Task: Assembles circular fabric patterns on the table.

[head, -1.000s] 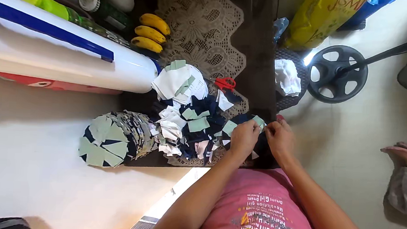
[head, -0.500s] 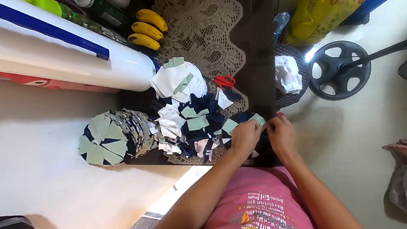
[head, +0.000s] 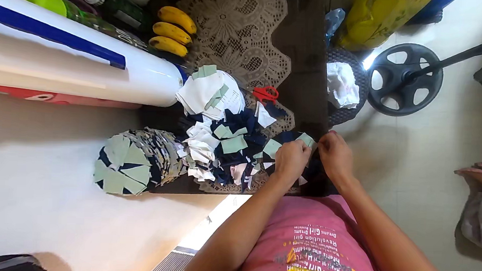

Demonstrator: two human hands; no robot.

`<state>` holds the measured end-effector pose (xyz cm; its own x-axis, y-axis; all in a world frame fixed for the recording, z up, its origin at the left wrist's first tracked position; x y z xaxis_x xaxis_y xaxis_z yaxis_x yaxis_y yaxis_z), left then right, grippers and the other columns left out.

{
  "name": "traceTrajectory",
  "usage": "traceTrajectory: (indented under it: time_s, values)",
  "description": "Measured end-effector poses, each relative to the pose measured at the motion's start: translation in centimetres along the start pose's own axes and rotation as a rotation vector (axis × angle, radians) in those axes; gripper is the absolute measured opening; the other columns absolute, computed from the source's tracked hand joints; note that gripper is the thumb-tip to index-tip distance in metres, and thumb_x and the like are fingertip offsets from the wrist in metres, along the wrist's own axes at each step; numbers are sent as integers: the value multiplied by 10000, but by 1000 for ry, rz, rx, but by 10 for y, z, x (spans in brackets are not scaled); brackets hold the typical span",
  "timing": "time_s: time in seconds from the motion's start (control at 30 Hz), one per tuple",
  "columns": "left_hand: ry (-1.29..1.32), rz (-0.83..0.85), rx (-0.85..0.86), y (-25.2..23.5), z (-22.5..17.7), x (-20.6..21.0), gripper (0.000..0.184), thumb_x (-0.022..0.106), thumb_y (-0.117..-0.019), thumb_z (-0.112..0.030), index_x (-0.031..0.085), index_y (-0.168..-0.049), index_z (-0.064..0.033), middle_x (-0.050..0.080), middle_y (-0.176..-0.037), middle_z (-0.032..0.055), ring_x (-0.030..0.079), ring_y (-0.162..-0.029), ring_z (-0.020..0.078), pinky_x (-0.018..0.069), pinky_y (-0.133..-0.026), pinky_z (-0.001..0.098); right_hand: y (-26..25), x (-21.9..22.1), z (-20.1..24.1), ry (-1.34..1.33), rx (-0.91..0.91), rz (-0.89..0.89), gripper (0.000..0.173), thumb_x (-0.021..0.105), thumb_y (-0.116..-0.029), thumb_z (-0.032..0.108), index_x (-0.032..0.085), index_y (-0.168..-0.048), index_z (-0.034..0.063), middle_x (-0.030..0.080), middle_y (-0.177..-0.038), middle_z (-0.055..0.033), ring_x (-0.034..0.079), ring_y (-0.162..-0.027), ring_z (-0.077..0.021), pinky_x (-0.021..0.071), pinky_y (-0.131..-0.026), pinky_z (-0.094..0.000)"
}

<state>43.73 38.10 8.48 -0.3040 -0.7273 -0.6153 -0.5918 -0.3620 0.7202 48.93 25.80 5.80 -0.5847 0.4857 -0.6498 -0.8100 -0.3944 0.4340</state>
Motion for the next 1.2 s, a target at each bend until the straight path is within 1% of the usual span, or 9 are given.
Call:
traceTrajectory:
  time_s: [0.13, 0.23, 0.4, 0.5, 0.77, 1.0, 1.07, 1.13, 1.2]
  values:
    - [0, 4, 3, -1, 1, 0, 268, 574, -1037, -273, 745, -1045, -67, 731, -936, 114, 692, -938, 275, 526, -855, 497, 4, -3, -8, -59, -27, -73, 149, 644, -963, 53, 725, -1083, 16, 685, -1031, -185, 677, -920, -348, 542, -825, -553]
    - [1, 1, -2, -1, 0, 0, 267, 567, -1036, -269, 746, -1027, -71, 728, -919, 108, 690, -926, 270, 524, -839, 490, 10, -1, -7, -51, -76, -104, 147, 635, -962, 53, 748, -1054, 30, 677, -1004, -182, 677, -893, -341, 553, -783, -532]
    - [-18, 1, -10, -1, -1, -1, 246, 552, -1029, -220, 742, -1032, -65, 728, -928, 115, 692, -945, 279, 527, -842, 494, 10, 10, -6, 11, -264, -165, 147, 648, -942, 42, 786, -989, 60, 695, -999, -199, 684, -937, -381, 559, -778, -541]
    - [-22, 1, -12, -1, -1, -1, 238, 559, -1026, -218, 743, -1041, -69, 729, -939, 124, 693, -953, 289, 528, -844, 503, 7, 16, -8, 71, -317, -134, 149, 656, -937, 43, 788, -1002, 74, 688, -1004, -202, 673, -965, -397, 553, -786, -552]
    - [10, 72, -35, 9, 7, -3, 248, 608, -1006, -206, 658, -1204, -64, 728, -991, 97, 691, -987, 266, 529, -898, 492, 4, 17, -11, 69, -342, -138, 135, 663, -931, 38, 781, -993, 62, 683, -993, -212, 674, -951, -408, 553, -777, -562]
    - [-302, 176, -68, 29, 6, -14, 261, 522, -1053, -206, 615, -1218, -27, 697, -1126, 186, 670, -1118, 343, 514, -931, 519, 5, 15, -10, 82, -349, -140, 130, 680, -915, 31, 785, -984, 64, 681, -989, -212, 672, -938, -413, 551, -762, -559]
    - [-302, 5, 108, 37, 12, -8, 255, 507, -1060, -180, 663, -1172, -12, 704, -1127, 186, 665, -1125, 351, 510, -957, 503, 4, 14, -9, 82, -338, -131, 142, 670, -918, 27, 787, -991, 63, 682, -998, -217, 669, -948, -419, 547, -768, -565]
    - [-246, -384, 472, 33, 31, 14, 205, 581, -999, -125, 744, -1053, -12, 732, -1059, 175, 697, -1060, 378, 546, -925, 539, 5, 14, -9, 72, -341, -131, 148, 659, -925, 26, 787, -993, 58, 681, -995, -215, 669, -945, -416, 548, -768, -561]
    - [-225, -537, 678, 22, 45, 30, 225, 595, -987, -143, 755, -1109, -44, 725, -1156, 159, 672, -1140, 385, 512, -974, 585, 5, 13, -9, 47, -339, -125, 147, 658, -930, 30, 788, -992, 59, 681, -996, -211, 668, -947, -408, 548, -770, -556]
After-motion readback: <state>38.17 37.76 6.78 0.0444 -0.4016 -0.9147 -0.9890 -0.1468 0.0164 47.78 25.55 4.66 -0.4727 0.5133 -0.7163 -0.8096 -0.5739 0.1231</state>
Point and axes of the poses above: each hand's wrist, its own y-axis away from the middle knuckle, its own x-axis out of the palm, z = x × y, the point moved 2 cm from there along -y, towards the middle knuckle
